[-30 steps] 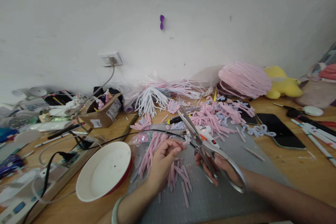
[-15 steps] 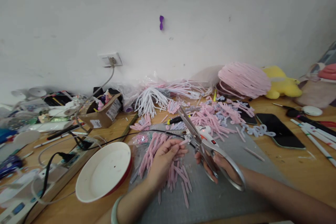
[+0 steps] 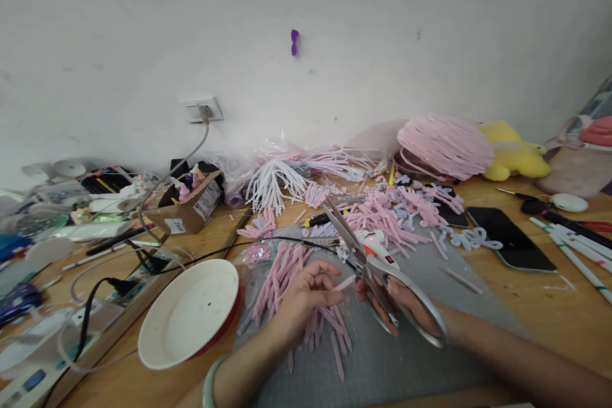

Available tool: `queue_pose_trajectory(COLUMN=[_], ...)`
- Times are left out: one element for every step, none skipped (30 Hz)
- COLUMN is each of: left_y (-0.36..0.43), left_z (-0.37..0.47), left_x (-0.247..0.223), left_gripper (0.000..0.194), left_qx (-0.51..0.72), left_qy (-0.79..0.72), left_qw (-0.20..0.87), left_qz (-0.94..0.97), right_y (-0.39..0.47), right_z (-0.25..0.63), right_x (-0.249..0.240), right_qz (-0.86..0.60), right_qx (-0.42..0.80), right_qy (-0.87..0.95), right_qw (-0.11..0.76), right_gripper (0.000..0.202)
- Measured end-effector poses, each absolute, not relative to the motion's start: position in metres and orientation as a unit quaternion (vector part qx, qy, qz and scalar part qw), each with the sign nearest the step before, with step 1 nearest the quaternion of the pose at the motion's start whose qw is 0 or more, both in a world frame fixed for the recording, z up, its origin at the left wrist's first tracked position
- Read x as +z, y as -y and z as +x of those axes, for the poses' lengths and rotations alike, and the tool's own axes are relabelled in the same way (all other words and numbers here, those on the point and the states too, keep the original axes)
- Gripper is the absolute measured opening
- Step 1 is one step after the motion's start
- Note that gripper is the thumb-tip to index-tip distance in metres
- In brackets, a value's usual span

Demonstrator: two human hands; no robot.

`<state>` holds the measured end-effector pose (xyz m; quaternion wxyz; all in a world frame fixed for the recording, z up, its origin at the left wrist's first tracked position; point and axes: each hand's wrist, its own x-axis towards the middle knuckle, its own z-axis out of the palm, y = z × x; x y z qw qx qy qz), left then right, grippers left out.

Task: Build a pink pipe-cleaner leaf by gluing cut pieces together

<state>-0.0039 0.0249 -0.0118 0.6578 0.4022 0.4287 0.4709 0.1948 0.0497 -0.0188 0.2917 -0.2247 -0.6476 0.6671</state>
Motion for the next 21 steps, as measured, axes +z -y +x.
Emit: queue_pose_trajectory(left_y=[-0.025, -0.025, -0.024, -0.024, -0.023, -0.023, -0.022, -0.021, -0.021, -0.02, -0.02, -0.02, -0.02, -0.019, -0.019, -0.02, -0.02, -0.02, -0.02, -0.02, -0.021], left_z=[-0.004, -0.004, -0.004, -0.003, -0.002, -0.001, 0.0, 0.0, 0.0, 0.0, -0.001, -0.002, -0.003, -0.004, -0.005, -0.005, -0.006, -0.006, -0.006, -0.006, -0.006], left_x=[-0.011, -0.011, -0.01, -0.009, -0.009, -0.008, -0.008, -0.008, -0.008, -0.008, -0.008, -0.009, -0.009, -0.01, -0.01, -0.011, -0.011, -0.01, -0.01, -0.01, -0.009], left_gripper=[0.029, 0.031, 0.029, 0.026, 0.023, 0.021, 0.021, 0.02, 0.019, 0.017, 0.015, 0.014, 0.014, 0.015, 0.018, 0.023, 0.028, 0.033, 0.037, 0.04, 0.042], left_qx=[0.456, 0.44, 0.425, 0.413, 0.406, 0.403, 0.405, 0.413, 0.424, 0.436, 0.451, 0.465, 0.478, 0.488, 0.495, 0.501, 0.504, 0.508, 0.513, 0.518, 0.524], left_qy=[-0.419, -0.412, -0.408, -0.406, -0.404, -0.401, -0.396, -0.392, -0.388, -0.385, -0.384, -0.383, -0.382, -0.381, -0.382, -0.387, -0.394, -0.405, -0.415, -0.424, -0.431], left_qw=[0.67, 0.68, 0.687, 0.692, 0.698, 0.705, 0.71, 0.71, 0.704, 0.691, 0.673, 0.653, 0.634, 0.618, 0.607, 0.597, 0.588, 0.578, 0.57, 0.56, 0.55], left_qz=[0.409, 0.417, 0.426, 0.43, 0.43, 0.425, 0.419, 0.414, 0.417, 0.428, 0.442, 0.458, 0.473, 0.485, 0.491, 0.493, 0.494, 0.493, 0.49, 0.488, 0.487], right_y=[-0.05, -0.05, -0.05, -0.05, -0.051, -0.051, -0.051, -0.051, -0.051, -0.05, -0.05, -0.049, -0.049, -0.048, -0.048, -0.048, -0.048, -0.048, -0.048, -0.049, -0.049], right_z=[0.195, 0.196, 0.196, 0.197, 0.198, 0.198, 0.199, 0.199, 0.2, 0.2, 0.2, 0.2, 0.199, 0.199, 0.199, 0.199, 0.199, 0.2, 0.2, 0.2, 0.201], right_x=[-0.019, -0.021, -0.022, -0.024, -0.026, -0.026, -0.026, -0.025, -0.024, -0.021, -0.019, -0.016, -0.014, -0.012, -0.011, -0.01, -0.011, -0.012, -0.013, -0.015, -0.017], right_qz=[-0.224, -0.224, -0.225, -0.226, -0.229, -0.234, -0.239, -0.243, -0.247, -0.249, -0.245, -0.24, -0.236, -0.234, -0.231, -0.231, -0.231, -0.229, -0.227, -0.225, -0.225], right_qx=[0.665, 0.661, 0.656, 0.651, 0.646, 0.645, 0.646, 0.647, 0.647, 0.646, 0.644, 0.642, 0.642, 0.644, 0.649, 0.653, 0.657, 0.659, 0.659, 0.658, 0.657], right_qy=[0.651, 0.655, 0.66, 0.666, 0.669, 0.671, 0.67, 0.669, 0.669, 0.671, 0.676, 0.682, 0.686, 0.686, 0.685, 0.683, 0.682, 0.682, 0.683, 0.686, 0.688], right_qw=[0.289, 0.289, 0.289, 0.287, 0.286, 0.282, 0.278, 0.273, 0.27, 0.265, 0.261, 0.256, 0.25, 0.243, 0.237, 0.23, 0.224, 0.221, 0.218, 0.215, 0.21], right_gripper=[0.059, 0.06, 0.06, 0.06, 0.06, 0.06, 0.061, 0.061, 0.061, 0.06, 0.059, 0.058, 0.057, 0.057, 0.058, 0.059, 0.06, 0.061, 0.061, 0.061, 0.061])
